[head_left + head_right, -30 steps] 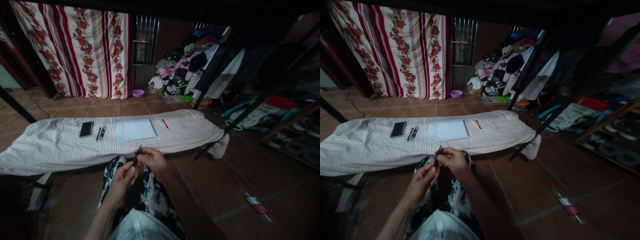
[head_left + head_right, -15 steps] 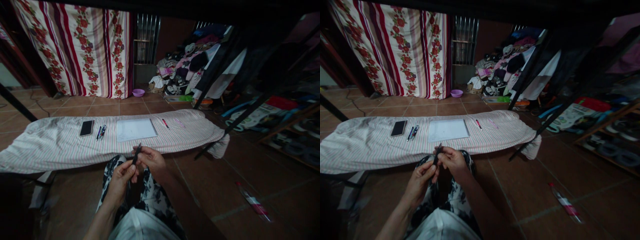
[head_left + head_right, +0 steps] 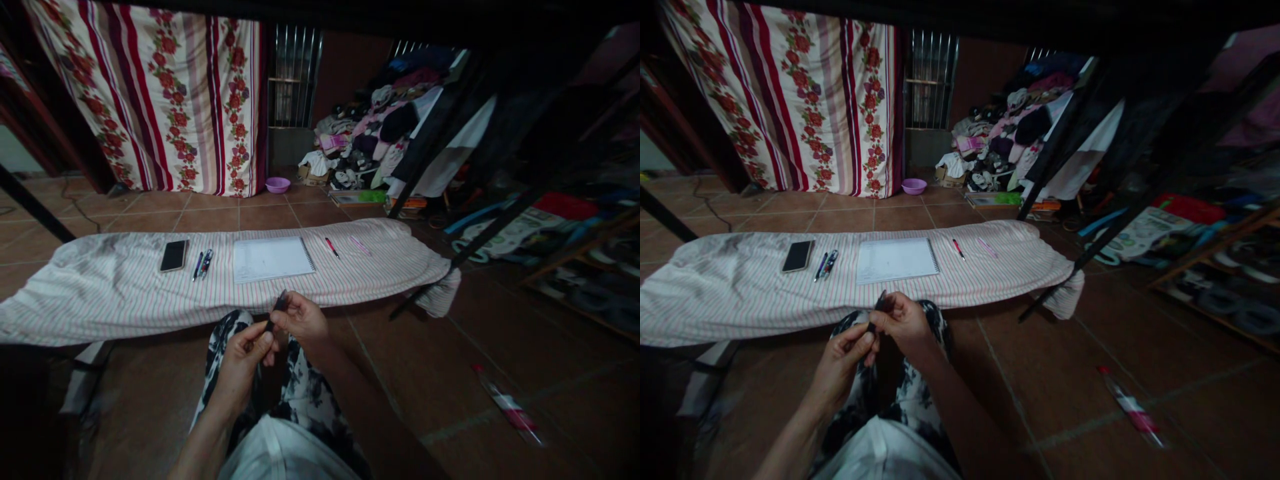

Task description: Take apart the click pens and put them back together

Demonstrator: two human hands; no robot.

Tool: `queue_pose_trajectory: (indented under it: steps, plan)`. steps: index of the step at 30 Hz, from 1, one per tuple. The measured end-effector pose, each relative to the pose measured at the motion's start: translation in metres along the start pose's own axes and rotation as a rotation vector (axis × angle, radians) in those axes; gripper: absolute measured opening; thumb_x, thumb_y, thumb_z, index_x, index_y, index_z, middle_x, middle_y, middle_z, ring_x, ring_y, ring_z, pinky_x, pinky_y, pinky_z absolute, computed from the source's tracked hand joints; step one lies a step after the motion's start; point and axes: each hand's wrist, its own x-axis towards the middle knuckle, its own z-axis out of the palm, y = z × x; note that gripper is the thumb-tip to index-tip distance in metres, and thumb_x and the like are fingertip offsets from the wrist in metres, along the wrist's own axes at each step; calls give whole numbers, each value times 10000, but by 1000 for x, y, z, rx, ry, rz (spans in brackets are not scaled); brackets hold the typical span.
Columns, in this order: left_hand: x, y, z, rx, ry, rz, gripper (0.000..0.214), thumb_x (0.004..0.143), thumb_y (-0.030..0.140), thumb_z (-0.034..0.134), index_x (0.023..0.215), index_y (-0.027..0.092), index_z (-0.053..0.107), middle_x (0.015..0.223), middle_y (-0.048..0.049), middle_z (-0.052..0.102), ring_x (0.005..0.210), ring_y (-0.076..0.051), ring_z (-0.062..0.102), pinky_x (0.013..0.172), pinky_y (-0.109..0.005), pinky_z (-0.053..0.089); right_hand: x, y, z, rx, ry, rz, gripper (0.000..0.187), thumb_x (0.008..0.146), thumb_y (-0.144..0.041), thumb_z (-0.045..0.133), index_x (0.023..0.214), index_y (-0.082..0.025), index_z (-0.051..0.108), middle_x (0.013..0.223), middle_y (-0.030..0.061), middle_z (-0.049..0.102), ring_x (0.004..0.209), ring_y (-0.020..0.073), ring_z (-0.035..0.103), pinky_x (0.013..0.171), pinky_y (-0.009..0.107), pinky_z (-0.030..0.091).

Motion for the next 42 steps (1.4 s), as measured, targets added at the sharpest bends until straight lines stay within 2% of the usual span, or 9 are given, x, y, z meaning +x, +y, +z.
queue_pose_trajectory:
  steps: [5, 11, 17, 25, 28, 32, 36, 39, 42]
  plan:
    - [-1, 3, -1, -25, -31, -29, 250, 743, 317, 647, 911, 133, 678, 578, 23, 530, 474, -52, 414, 475, -193, 310, -1, -2, -5, 22, -70, 73, 349, 684, -385, 683, 959, -174, 639, 828, 30, 659, 601, 86, 550, 526, 211, 383]
    - [0, -1, -2, -9, -5, -20, 264, 732, 319, 655, 919, 134, 674, 598, 17, 544, 475, -59, 422, 472, -200, 313, 0, -2, -3, -9, 32, 101, 302, 588, -367, 742, 780, -147, 665, 605, -15, 611, 543, 93, 543, 515, 217, 387]
    - [-1, -4, -3, 4, 0, -25, 252, 729, 334, 655, 874, 129, 674, 593, 17, 545, 479, -68, 424, 477, -210, 314, 4, 9, 3, 15, 80, 76, 326, 522, -395, 768, 677, -168, 592, 594, -36, 587, 519, 81, 518, 526, 218, 419]
    - [-4, 5, -5, -51, -15, -46, 238, 726, 326, 658, 862, 133, 677, 551, 34, 516, 456, -56, 395, 484, -207, 308, -1, -1, -4, -33, -126, 98, 290, 704, -380, 660, 875, -146, 655, 666, -5, 605, 592, 84, 539, 534, 202, 371]
    - [-4, 5, -5, -44, -28, -39, 235, 734, 318, 651, 878, 134, 675, 561, 33, 519, 458, -55, 398, 484, -206, 308, -2, -2, -4, -55, -90, 90, 242, 712, -350, 657, 834, -141, 674, 640, -6, 606, 591, 86, 540, 550, 210, 378]
    - [-3, 2, -4, -19, -21, -32, 227, 739, 315, 648, 876, 135, 669, 577, 28, 525, 470, -61, 411, 480, -208, 304, -1, 5, -1, -8, 3, 82, 238, 624, -340, 720, 762, -155, 657, 648, -11, 615, 559, 92, 541, 564, 233, 417]
    - [-3, 1, -3, -13, -31, -33, 191, 737, 318, 649, 766, 130, 658, 565, 28, 512, 471, -61, 407, 485, -209, 305, 0, 11, 1, 17, 34, 80, 257, 571, -338, 753, 686, -162, 605, 592, -33, 586, 529, 86, 525, 551, 225, 417]
    - [-4, 2, -2, -28, -42, -49, 192, 738, 325, 646, 735, 134, 654, 547, 32, 503, 473, -61, 401, 496, -209, 308, -2, 9, -2, 19, -12, 104, 273, 605, -359, 734, 760, -161, 626, 623, -27, 594, 556, 86, 530, 560, 221, 407]
    - [-4, 5, -2, -58, -45, -70, 215, 738, 329, 645, 823, 133, 667, 529, 34, 495, 470, -65, 396, 500, -211, 308, -4, 5, -5, 13, -65, 97, 299, 681, -382, 681, 874, -156, 655, 687, -8, 613, 599, 85, 538, 571, 217, 389]
